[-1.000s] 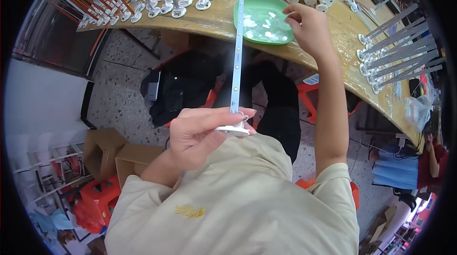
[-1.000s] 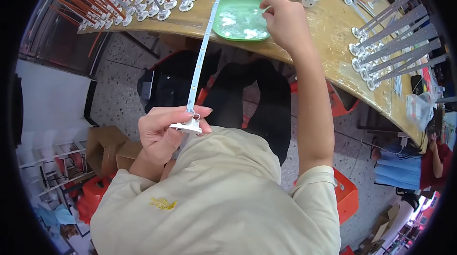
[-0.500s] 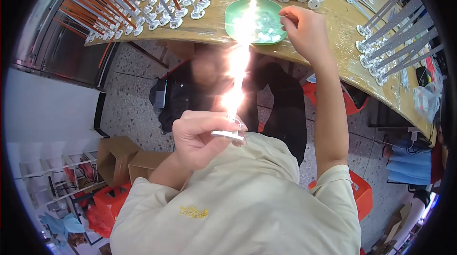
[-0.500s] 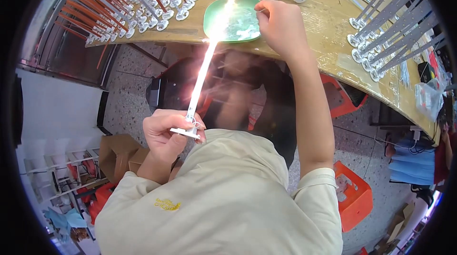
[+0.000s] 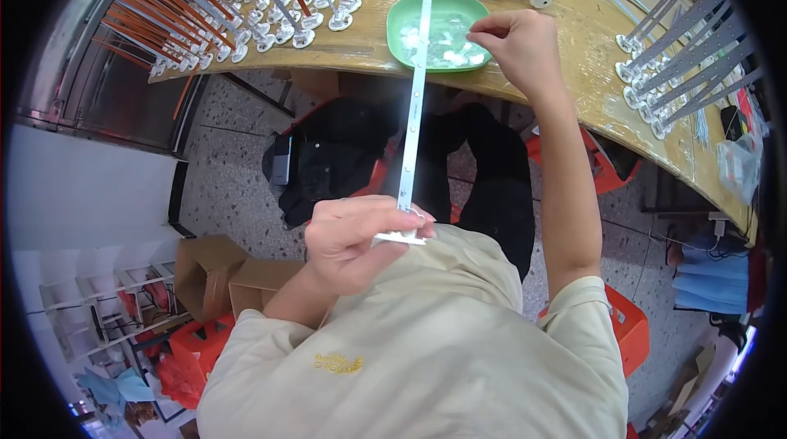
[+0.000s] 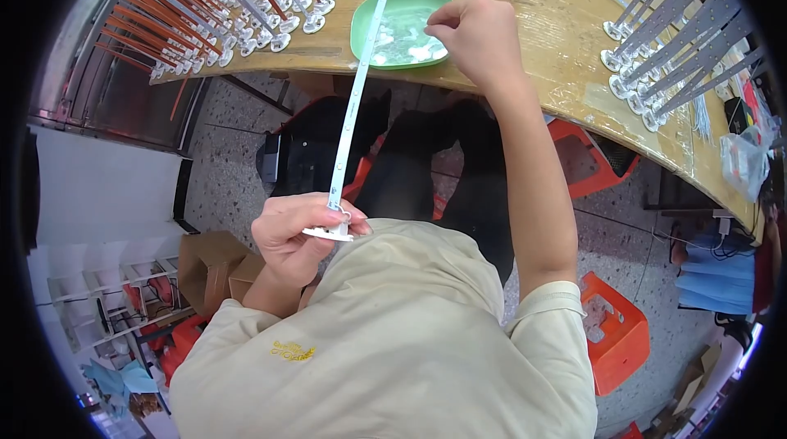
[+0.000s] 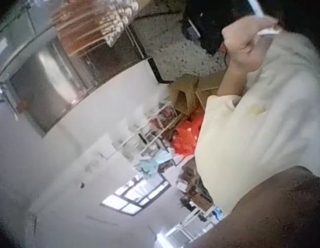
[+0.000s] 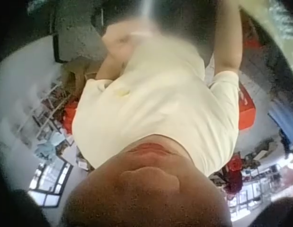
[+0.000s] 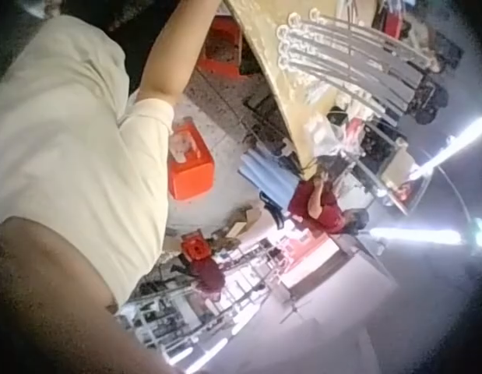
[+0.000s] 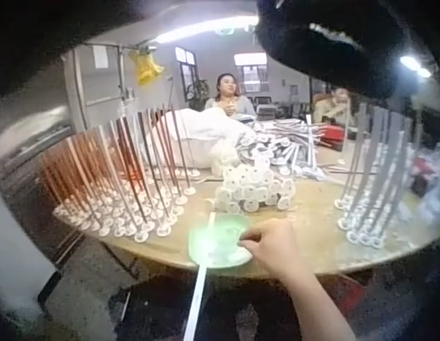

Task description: Assembling light strips by attaching white plastic bases to the flexible strip components.

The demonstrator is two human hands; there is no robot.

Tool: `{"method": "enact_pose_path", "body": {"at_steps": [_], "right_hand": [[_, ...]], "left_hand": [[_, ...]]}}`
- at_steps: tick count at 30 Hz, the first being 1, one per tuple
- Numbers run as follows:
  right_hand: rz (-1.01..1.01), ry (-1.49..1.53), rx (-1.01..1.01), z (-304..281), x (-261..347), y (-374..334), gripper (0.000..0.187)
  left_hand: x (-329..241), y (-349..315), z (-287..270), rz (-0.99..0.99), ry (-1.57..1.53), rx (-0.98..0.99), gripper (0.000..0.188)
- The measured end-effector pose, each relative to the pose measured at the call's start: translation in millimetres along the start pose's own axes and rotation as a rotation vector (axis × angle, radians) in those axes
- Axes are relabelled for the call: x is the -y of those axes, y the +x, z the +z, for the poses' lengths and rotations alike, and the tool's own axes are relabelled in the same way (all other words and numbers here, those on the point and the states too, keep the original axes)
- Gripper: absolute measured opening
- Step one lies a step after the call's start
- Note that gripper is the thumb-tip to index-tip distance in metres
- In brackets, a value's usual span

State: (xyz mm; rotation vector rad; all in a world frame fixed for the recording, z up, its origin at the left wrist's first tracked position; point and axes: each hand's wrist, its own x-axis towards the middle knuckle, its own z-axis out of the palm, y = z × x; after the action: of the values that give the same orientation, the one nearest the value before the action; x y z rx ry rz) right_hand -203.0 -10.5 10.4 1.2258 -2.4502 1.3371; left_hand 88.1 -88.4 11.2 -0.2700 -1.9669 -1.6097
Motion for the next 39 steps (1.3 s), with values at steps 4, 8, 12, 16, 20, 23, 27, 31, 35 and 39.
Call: {"method": "enact_pose_path", "body": {"at_steps": [4, 8, 12, 16, 20, 23, 27, 31, 35, 39], "right_hand": [[0.093, 0.244, -0.041, 0.5, -4.5, -6.6, 0.015], [0.31, 0.612, -0.048, -19.0, 17.8, -38.4, 0.019], [0.366, 0.852, -0.16, -47.5, 55.7, -99.8, 0.014], [0.364, 0.803, -0.169, -61.2, 98.8, -158.4, 0.009], [0.337, 0.991, -0.255, -62.3, 89.7, -185.2, 0.01], [0.384, 1.119, -0.33, -56.3, 83.6, -195.6, 0.011], [0.436, 1.125, -0.423, -42.8, 73.7, -208.3, 0.009], [0.433, 1.002, -0.553, -37.7, 70.0, -210.6, 0.009], [0.313, 0.785, -0.601, -36.1, 58.1, -210.2, 0.01], [0.03, 0.333, -0.681, -44.6, 39.4, -205.8, 0.019]], "left_hand": [[4.3, -1.0, 0.4, 0.047, 0.037, 0.026, 0.023], [-0.2, 14.6, 4.3, 0.055, 0.102, 0.025, 0.031], [4.4, 47.5, 24.6, 0.088, 0.164, -0.118, 0.041], [22.5, 54.3, 41.5, 0.104, 0.015, -0.009, 0.057], [28.3, 52.3, 67.5, 0.092, -0.104, 0.025, 0.058], [26.2, 46.3, 88.6, 0.0, -0.261, -0.093, 0.047], [28.9, 42.5, 102.1, -0.048, -0.243, -0.112, 0.045], [27.5, 41.8, 112.4, -0.137, -0.257, -0.107, 0.045], [26.8, 45.3, 115.3, -0.21, -0.242, -0.04, 0.048], [24.3, 50.5, 120.0, -0.283, -0.329, -0.027, 0.05]]}}
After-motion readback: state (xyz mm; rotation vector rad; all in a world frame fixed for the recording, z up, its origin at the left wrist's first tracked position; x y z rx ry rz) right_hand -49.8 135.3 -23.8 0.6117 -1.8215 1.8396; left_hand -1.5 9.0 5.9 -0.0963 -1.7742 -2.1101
